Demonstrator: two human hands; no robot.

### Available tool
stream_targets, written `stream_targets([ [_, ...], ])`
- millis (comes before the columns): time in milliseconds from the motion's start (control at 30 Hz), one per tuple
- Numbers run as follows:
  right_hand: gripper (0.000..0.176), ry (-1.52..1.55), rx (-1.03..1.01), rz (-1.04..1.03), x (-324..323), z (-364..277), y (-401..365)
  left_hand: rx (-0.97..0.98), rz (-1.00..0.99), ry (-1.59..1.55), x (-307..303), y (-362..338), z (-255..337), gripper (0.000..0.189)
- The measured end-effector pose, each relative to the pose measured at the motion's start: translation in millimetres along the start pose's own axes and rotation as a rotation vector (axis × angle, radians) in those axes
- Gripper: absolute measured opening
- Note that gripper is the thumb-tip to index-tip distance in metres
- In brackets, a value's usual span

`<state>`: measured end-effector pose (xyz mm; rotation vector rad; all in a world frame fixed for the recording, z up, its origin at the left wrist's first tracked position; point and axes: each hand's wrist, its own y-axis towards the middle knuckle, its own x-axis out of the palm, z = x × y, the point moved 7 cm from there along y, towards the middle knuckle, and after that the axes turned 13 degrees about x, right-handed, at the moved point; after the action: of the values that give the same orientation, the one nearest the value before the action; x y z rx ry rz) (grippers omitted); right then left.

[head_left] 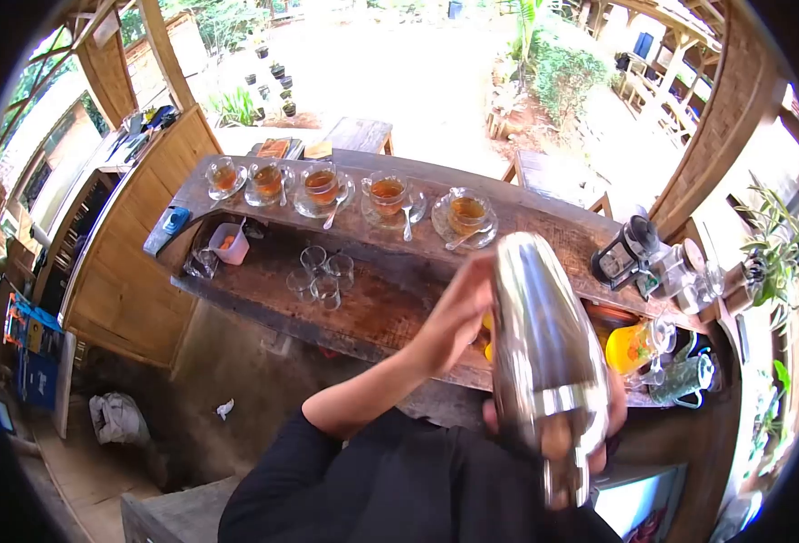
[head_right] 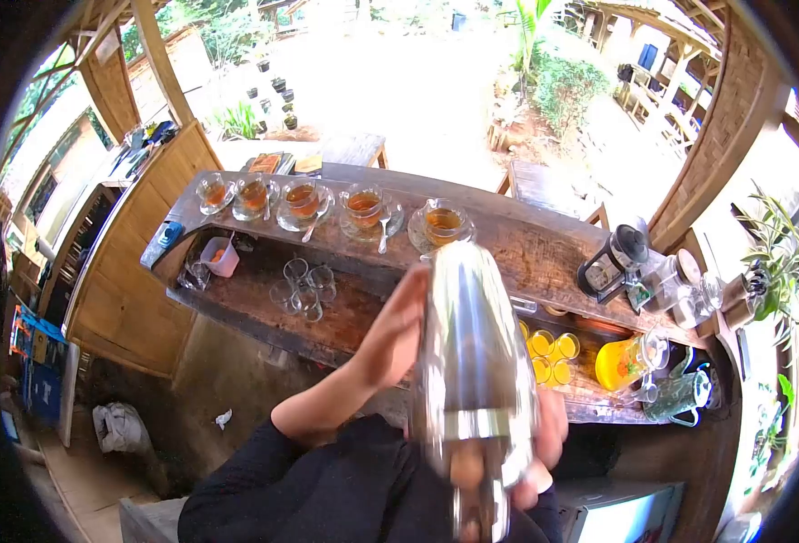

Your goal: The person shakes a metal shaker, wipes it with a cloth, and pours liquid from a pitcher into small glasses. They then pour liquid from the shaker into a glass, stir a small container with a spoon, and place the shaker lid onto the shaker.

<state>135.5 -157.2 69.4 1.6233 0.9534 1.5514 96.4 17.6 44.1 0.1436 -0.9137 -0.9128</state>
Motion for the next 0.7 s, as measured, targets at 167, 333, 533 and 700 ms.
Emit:
stream_targets([
  [167, 0.086, 0.184, 0.875, -0.821, 48.8, 35.0, 12.5, 0.036, 0.128, -0.125, -20.2, 12.7, -9.5, 0.057],
  [333, 0.073, 0.12, -0.006, -0.181, 31.2, -5.6, 36.8, 0.003, 0.113, -0.086, 4.6, -4.1, -14.1, 0.056],
  [533, 0.104, 0.129, 0.796, -0.931, 9.0, 45.5, 11.5, 0.128, -0.078, 0.038, 26.0, -16.7, -6.8, 0.057],
  [700, 0.111, 0.277, 0.402, -0.664, 26.9, 34.7, 8.0, -0.124, 0.235, -0.307, -10.0, -11.6, -41.2, 0.056],
])
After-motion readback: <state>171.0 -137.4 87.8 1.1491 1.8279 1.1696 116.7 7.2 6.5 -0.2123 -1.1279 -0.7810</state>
